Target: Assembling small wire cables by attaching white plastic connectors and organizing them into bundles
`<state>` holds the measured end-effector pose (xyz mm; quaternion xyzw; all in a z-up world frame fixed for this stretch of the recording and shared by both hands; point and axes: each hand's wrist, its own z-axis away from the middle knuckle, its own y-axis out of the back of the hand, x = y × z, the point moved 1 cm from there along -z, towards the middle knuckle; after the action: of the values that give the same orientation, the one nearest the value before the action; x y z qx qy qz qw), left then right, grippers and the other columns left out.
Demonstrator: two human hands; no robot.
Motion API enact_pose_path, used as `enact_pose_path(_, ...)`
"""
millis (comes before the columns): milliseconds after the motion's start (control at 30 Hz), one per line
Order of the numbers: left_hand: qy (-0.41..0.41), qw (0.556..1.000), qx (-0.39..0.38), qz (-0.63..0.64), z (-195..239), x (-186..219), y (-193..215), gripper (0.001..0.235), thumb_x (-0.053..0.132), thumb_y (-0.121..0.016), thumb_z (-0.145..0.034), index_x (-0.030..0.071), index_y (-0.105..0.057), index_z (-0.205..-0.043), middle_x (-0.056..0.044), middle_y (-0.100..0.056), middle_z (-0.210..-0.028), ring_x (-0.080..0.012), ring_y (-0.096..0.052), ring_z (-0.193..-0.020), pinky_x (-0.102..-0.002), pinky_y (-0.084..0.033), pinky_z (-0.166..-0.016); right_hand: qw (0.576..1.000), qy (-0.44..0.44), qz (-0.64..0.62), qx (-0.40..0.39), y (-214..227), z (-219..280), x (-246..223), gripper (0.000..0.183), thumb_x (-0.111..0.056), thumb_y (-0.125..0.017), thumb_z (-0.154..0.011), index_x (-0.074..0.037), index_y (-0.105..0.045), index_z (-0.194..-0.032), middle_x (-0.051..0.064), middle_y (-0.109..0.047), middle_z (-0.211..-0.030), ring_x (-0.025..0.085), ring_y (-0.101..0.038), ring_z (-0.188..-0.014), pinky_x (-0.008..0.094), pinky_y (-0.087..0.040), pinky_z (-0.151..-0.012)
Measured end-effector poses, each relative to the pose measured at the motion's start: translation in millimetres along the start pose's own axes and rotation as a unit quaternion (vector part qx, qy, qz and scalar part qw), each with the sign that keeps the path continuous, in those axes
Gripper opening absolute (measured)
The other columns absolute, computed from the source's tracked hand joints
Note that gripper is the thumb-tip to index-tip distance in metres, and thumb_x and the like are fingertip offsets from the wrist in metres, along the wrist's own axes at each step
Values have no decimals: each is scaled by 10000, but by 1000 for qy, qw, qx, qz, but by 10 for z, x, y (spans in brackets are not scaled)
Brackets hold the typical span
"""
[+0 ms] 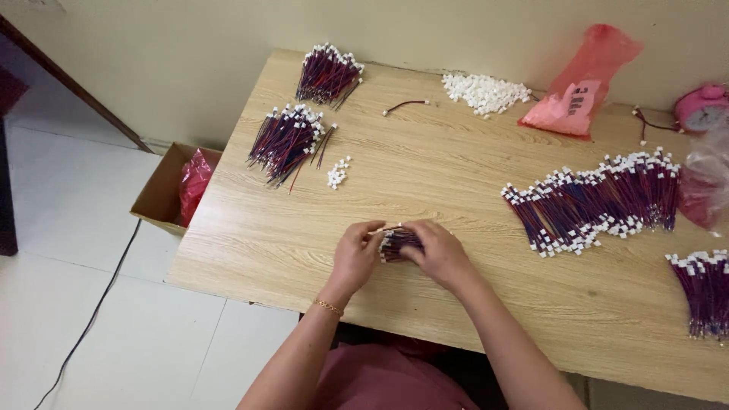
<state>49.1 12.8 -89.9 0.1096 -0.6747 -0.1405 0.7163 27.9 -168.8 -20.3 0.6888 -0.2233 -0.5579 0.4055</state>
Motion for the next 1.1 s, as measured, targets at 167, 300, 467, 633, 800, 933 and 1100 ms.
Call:
enact_pose_path(167, -83, 994, 51, -41, 19, -338, 27, 289, 143, -674, -863, 147, -692, -1151, -110, -635, -1041, -298, -652, -943, -389, -522, -839, 982, -41, 169, -78, -129, 46, 141, 915, -385, -827, -694, -148, -368, -1450, 139, -452, -1421, 360, -346, -1373, 551, -241, -1112)
enact_pose_path(300, -175, 967, 77, -168, 217, -104, 19, 465, 252, -704, -856, 58, -591, -1263, -181, -632, -1127, -341, -601, -1103, -442, -452, -970, 972, -91, 190, -103, -89, 40, 124, 967, -499, -802, -699, -108, -349, -1459, 137, -427, -1453, 370, -272, -1416, 618, -147, -1123)
enact_pose_path(467, -138, 958, 1, -251, 187, 6, -163, 662, 477, -586, -915, 37, -441, -1387, -203, -541, -1334, -366, -437, -1313, -577, -231, -1085, 962, -113, 231, -89, -142, 16, 233, 796, -452, -764, -740, -134, -445, -1397, 88, -511, -1366, 333, -353, -1373, 604, -171, -1122)
enact_pose_path(633, -159, 959, -65, -227, 149, 32, -255, 638, 456, -549, -935, 95, -387, -1436, -160, -512, -1396, -332, -408, -1353, -622, -154, -1111, 952, -58, 301, 19, -471, 127, 619, 631, -480, -751, -714, -182, -585, -1246, 23, -588, -1082, 254, -531, -1133, 532, -320, -1051)
enact_pose_path(800, -200, 955, 31, -218, -4, -251, -220, 587, 316, -684, -850, 95, -485, -1355, -138, -542, -1350, -302, -467, -1305, -518, -320, -1059, 960, -26, 275, 48, -740, 123, 951, 264, -323, -686, -776, -147, -635, -966, 25, -573, -823, 256, -608, -821, 393, -482, -694)
enact_pose_path(933, -181, 941, 41, -282, 25, -296, -48, 571, 321, -658, -855, 109, -496, -1360, -108, -528, -1362, -280, -461, -1318, -489, -321, -1087, 952, -4, 281, 125, -517, 102, 944, 185, -258, -642, -783, -121, -620, -906, 76, -565, -779, 298, -604, -767, 425, -480, -645)
enact_pose_path(1100, -223, 908, 69, -346, 92, -180, -30, 558, 369, -697, -798, 142, -566, -1291, -87, -551, -1329, -279, -464, -1309, -481, -335, -1084, 897, -108, 365, 226, -116, 177, 1285, 283, -238, -611, -811, -125, -662, -1066, 84, -594, -813, 288, -620, -765, 418, -490, -641)
